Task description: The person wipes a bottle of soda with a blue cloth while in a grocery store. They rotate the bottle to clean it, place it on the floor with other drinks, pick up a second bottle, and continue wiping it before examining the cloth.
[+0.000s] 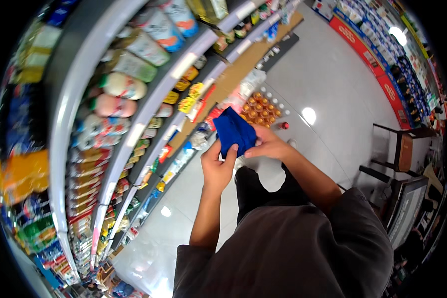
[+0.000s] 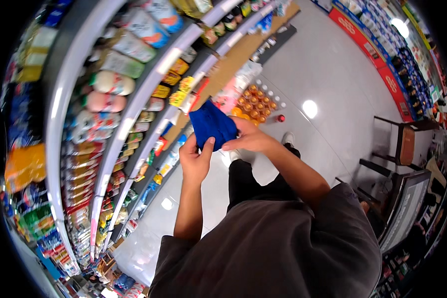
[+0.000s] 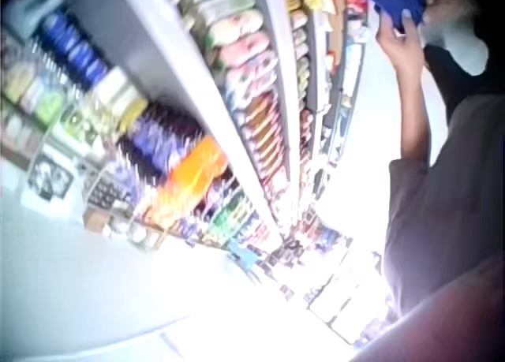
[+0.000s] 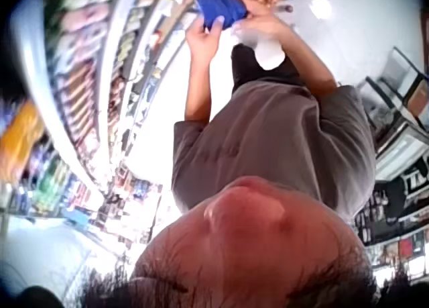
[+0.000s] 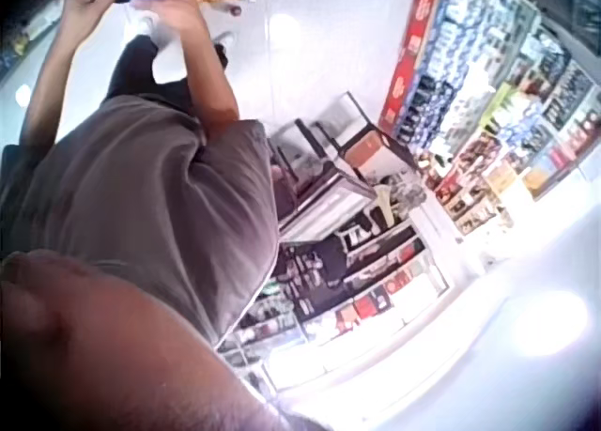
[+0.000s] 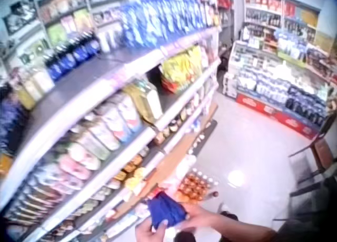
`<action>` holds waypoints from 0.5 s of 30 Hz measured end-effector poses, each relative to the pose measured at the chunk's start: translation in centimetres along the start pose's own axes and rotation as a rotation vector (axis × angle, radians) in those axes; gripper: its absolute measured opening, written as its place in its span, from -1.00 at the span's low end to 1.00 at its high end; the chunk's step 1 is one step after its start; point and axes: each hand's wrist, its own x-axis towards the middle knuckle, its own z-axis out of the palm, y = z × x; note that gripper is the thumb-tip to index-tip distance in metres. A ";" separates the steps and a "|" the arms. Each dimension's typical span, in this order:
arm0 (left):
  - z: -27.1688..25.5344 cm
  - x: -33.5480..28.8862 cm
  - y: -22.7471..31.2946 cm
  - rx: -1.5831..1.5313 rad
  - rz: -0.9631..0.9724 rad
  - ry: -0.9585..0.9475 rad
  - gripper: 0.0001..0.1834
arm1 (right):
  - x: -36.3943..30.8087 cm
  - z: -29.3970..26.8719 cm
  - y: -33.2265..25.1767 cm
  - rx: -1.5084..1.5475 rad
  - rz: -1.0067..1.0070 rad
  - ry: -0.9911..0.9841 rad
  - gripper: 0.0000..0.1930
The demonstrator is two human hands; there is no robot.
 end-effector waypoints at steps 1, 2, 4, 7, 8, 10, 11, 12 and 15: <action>-2.5 -1.5 3.5 0.131 0.062 -0.023 -0.85 | 0.9 3.6 -1.0 -0.121 -0.055 0.023 -0.22; -5.2 -3.1 6.4 0.270 0.119 -0.035 -0.83 | 1.8 7.2 -1.7 -0.235 -0.114 0.040 -0.21; -9.8 -5.5 9.0 0.358 0.335 0.000 -0.83 | 2.5 14.2 -2.8 0.045 -0.098 0.044 -0.26; -14.6 -9.2 12.7 0.194 0.109 0.026 -0.82 | 2.1 18.8 -1.8 0.061 0.050 -0.069 -0.29; -15.9 -10.1 13.4 0.159 0.095 0.064 -0.81 | 2.1 20.2 -0.7 0.119 0.115 -0.079 -0.30; -17.4 -11.8 15.2 0.137 0.122 0.084 -0.81 | 1.5 21.7 0.7 0.337 0.220 -0.213 -0.35; -17.8 -12.5 16.0 0.089 0.115 0.087 -0.81 | 1.3 22.4 1.0 0.344 0.247 -0.233 -0.37; -18.6 -12.7 16.1 0.125 0.114 0.096 -0.82 | 1.6 23.1 1.1 0.351 0.275 -0.257 -0.40; -20.0 -13.6 19.0 0.218 0.091 0.111 -0.82 | 1.3 25.0 -1.6 0.621 0.413 -0.339 -0.35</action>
